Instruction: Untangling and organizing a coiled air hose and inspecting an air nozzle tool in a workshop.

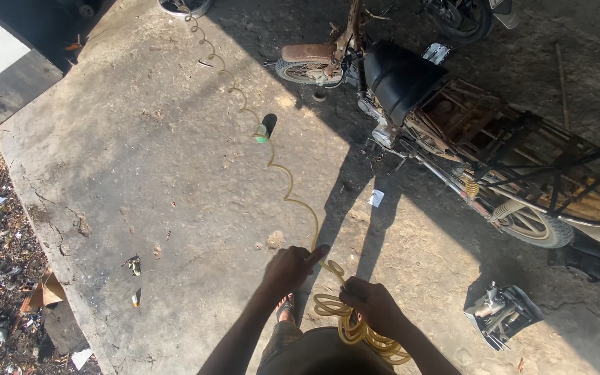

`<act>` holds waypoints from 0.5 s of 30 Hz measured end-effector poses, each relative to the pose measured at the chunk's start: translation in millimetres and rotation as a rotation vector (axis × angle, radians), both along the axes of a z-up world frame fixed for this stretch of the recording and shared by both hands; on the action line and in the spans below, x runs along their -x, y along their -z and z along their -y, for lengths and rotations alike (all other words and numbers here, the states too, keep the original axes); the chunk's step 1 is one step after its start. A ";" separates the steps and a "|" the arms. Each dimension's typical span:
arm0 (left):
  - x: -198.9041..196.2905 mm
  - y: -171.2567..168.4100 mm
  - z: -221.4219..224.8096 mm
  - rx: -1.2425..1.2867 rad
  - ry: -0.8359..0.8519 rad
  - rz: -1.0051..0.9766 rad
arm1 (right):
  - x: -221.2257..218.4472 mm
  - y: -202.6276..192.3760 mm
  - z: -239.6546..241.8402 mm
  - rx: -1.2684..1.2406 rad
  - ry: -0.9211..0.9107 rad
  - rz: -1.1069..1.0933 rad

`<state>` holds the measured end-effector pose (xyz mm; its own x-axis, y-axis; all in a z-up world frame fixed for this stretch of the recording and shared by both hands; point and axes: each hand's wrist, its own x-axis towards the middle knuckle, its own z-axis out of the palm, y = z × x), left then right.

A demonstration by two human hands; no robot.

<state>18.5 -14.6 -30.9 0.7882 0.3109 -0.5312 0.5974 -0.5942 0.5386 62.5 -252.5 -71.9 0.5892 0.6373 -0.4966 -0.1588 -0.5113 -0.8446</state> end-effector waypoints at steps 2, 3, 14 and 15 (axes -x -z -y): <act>-11.3 27.8 25.7 0.451 -0.182 0.053 | 6.1 -26.6 -6.4 0.107 0.031 0.125; -10.3 39.9 27.7 0.452 -0.170 0.054 | 5.3 -8.7 1.4 0.108 0.043 0.128; 9.6 68.6 -16.2 1.150 -0.561 0.911 | -22.5 13.8 60.2 -0.222 0.360 -0.486; 1.6 60.5 -12.4 1.145 -0.567 0.917 | -17.2 4.1 50.2 -0.222 0.351 -0.488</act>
